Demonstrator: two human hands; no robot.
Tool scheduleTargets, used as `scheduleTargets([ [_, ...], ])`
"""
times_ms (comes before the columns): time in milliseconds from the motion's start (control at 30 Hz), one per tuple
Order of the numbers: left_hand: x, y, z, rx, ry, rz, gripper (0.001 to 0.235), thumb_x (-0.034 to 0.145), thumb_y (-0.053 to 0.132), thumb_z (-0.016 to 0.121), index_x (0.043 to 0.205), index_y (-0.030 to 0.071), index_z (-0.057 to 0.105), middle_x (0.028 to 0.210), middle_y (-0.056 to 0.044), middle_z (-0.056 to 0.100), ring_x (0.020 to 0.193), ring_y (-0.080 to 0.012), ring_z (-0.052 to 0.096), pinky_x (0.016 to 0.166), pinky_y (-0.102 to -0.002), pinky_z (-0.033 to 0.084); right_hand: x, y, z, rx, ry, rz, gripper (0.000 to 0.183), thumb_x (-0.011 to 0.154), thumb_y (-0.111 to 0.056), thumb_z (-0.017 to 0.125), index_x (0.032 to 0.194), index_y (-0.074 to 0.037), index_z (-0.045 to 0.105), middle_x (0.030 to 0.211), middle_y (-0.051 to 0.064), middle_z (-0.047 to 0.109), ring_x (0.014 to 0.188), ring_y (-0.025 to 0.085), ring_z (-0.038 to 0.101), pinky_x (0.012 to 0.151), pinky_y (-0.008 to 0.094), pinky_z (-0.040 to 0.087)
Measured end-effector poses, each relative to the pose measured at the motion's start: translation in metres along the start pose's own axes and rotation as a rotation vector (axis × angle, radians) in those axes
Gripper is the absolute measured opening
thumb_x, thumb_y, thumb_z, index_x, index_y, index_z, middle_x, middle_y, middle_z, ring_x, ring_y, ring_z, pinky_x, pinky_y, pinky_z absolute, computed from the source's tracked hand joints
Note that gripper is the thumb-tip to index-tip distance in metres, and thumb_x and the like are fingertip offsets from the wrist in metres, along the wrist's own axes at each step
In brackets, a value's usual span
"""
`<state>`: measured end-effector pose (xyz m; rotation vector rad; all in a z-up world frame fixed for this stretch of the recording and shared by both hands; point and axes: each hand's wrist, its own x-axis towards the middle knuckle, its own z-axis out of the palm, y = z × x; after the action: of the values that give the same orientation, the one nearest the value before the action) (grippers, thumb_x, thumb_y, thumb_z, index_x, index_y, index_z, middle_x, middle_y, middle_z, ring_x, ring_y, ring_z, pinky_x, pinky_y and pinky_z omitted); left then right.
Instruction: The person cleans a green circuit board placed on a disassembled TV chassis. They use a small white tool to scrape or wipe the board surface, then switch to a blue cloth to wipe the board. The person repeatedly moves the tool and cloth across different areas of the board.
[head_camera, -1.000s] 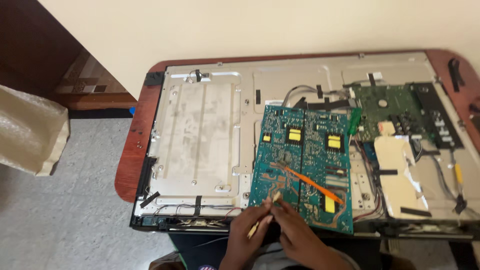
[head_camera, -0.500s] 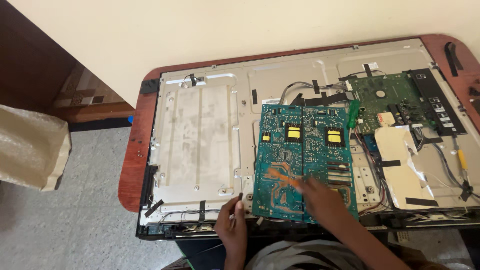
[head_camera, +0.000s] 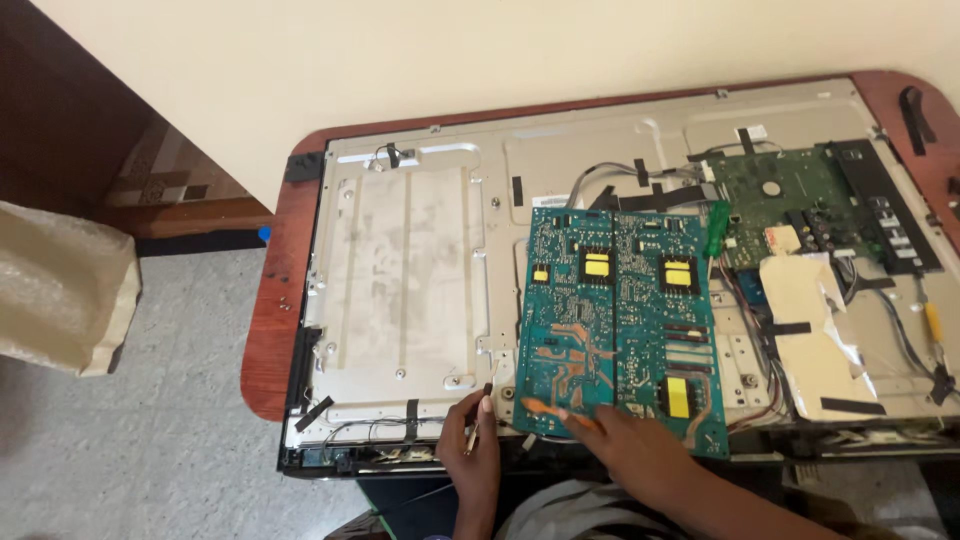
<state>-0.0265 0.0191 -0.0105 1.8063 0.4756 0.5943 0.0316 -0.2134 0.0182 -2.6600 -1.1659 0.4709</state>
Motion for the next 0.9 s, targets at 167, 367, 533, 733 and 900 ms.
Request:
scheduleTargets([
  [167, -0.005, -0.008, 0.0, -0.022, -0.009, 0.003, 0.02, 0.095, 0.015, 0.069, 0.107, 0.0, 0.074, 0.093, -0.008, 0.079, 0.08, -0.0132, 0.071, 0.072, -0.029, 0.058, -0.011, 0.0, 0.001, 0.006, -0.169, 0.242, 0.057, 0.1, -0.018, 0.051, 0.154, -0.031, 0.04, 0.104, 0.014, 0.058, 0.086, 0.031, 0.067, 0.068, 0.047, 0.057],
  [367, 0.004, -0.005, 0.004, 0.051, -0.045, 0.01, 0.021, 0.095, 0.016, 0.07, 0.108, 0.001, 0.076, 0.089, -0.008, 0.079, 0.075, -0.0145, 0.071, 0.068, -0.029, 0.057, -0.017, 0.005, -0.011, 0.105, 0.014, 0.319, 0.056, 0.094, -0.013, 0.048, 0.147, -0.032, 0.049, 0.107, 0.012, 0.062, 0.084, 0.031, 0.07, 0.07, 0.045, 0.059],
  [533, 0.001, 0.015, 0.005, 0.004, -0.111, 0.131, 0.024, 0.098, 0.015, 0.066, 0.115, -0.001, 0.072, 0.096, -0.012, 0.075, 0.084, -0.0197, 0.071, 0.074, -0.033, 0.057, -0.016, -0.001, -0.009, 0.051, 0.099, 0.08, 0.064, 0.086, -0.003, 0.055, 0.146, -0.022, 0.049, 0.099, 0.016, 0.064, 0.084, 0.033, 0.071, 0.068, 0.046, 0.058],
  [733, -0.008, 0.034, 0.02, 0.316, -0.388, 0.436, 0.027, 0.096, 0.016, 0.069, 0.116, -0.001, 0.072, 0.094, -0.016, 0.069, 0.084, -0.0348, 0.065, 0.073, -0.045, 0.051, 0.002, 0.059, -0.008, 0.024, 0.303, 0.646, 0.058, 0.086, -0.006, 0.065, 0.139, -0.026, 0.06, 0.101, 0.009, 0.065, 0.088, 0.03, 0.067, 0.071, 0.043, 0.057],
  [900, -0.009, 0.037, 0.023, 0.444, -0.319, 0.673, 0.027, 0.091, 0.016, 0.07, 0.111, -0.001, 0.071, 0.098, -0.014, 0.066, 0.087, -0.0315, 0.063, 0.075, -0.043, 0.048, 0.009, 0.069, 0.004, -0.032, 0.604, 0.584, 0.054, 0.082, -0.004, 0.069, 0.133, -0.023, 0.066, 0.112, 0.011, 0.067, 0.107, 0.032, 0.062, 0.083, 0.045, 0.055],
])
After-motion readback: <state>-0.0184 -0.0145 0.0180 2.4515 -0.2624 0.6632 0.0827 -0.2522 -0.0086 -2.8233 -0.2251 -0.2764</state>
